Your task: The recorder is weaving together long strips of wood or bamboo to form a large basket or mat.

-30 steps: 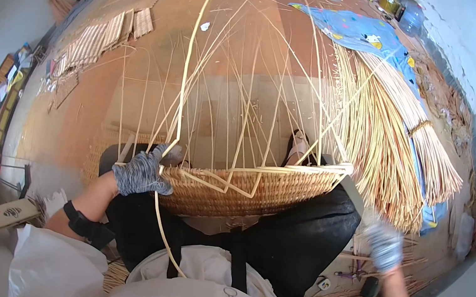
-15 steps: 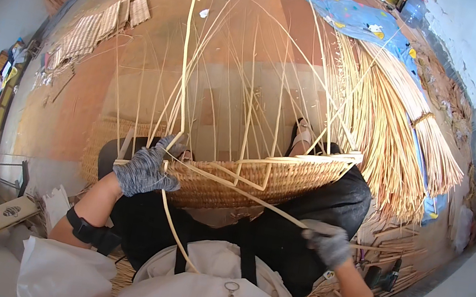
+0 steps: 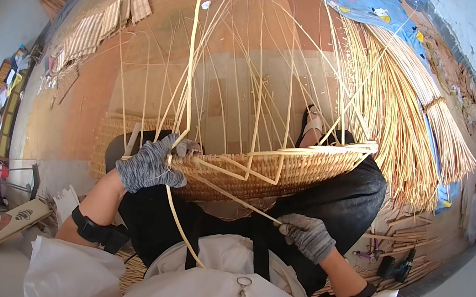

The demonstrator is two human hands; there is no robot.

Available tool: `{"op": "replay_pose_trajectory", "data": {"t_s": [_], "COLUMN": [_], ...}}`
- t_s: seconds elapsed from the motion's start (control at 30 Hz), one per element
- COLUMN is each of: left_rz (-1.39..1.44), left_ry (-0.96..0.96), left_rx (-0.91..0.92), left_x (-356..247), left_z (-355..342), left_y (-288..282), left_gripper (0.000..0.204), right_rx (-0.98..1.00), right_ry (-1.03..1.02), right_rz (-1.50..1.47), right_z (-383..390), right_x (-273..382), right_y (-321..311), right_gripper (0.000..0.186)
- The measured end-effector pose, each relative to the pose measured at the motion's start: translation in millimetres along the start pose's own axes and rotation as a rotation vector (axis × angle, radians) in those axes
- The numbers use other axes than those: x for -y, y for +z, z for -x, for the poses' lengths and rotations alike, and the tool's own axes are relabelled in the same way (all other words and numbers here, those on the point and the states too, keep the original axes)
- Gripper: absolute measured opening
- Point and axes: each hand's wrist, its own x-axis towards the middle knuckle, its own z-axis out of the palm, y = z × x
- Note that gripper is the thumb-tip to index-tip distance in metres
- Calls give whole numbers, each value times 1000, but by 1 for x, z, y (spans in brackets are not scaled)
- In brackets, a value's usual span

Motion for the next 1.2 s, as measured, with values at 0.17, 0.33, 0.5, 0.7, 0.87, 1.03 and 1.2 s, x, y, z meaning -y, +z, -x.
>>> {"op": "replay_pose_trajectory", "data": {"t_s": [0.17,0.33,0.5,0.7,0.87,1.03,1.2], "left_rz": [110,-61,46,34,33,3,45], "left_ry": [53,-28,-14,-15,6,-68,-28], "left_rx": [-63,-50,-9,24,35,7,51], "left_x": [11,-6,0,-23,-7,-12,-7], "left_z": [2,4,0,1,-5,11,3], "left_y": [5,-2,-1,-9,-4,-8,-9], "left_gripper": [48,48,63,77,87,94,99], "right_rx": [-3,-243,-182,-29,147,-173,-433], "right_ry": [177,50,159,-160,-49,275,593], "right_rz": [-333,-299,-225,332,881,1080,475], "right_z": [36,73,72,-66,-60,82,145], "right_x": [-33,-63,-56,53,86,58,-106], "right_y": [-55,-57,-47,62,39,-83,-97], "right_gripper": [16,15,14,21,55,73,59]}}
